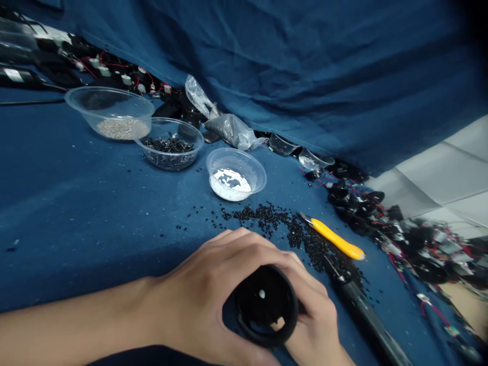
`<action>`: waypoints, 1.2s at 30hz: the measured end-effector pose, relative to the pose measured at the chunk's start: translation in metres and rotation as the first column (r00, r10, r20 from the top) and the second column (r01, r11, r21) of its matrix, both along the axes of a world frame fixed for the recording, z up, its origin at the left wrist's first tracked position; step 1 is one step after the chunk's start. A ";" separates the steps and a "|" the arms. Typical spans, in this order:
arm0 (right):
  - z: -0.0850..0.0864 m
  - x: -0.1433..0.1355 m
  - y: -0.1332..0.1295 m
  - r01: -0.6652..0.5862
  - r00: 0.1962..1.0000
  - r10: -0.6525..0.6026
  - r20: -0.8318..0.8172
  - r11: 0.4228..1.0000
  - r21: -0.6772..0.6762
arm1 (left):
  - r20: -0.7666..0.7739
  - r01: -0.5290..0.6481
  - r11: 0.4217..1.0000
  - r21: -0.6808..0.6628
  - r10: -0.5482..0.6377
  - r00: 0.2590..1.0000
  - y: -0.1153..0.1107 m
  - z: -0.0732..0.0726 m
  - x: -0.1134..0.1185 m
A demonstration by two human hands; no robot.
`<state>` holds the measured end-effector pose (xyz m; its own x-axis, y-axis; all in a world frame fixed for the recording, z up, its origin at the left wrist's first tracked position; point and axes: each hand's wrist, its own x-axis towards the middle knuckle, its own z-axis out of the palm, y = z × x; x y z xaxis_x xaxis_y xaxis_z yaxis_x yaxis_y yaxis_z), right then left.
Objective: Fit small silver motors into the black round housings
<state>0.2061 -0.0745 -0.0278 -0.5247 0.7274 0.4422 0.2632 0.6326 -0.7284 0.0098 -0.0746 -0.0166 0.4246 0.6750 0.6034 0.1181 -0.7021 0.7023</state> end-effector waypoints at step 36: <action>0.002 -0.001 0.002 0.098 0.993 -0.111 0.030 0.956 0.275 | -0.140 -0.011 0.999 -0.043 0.005 0.990 -0.001 -0.001 0.000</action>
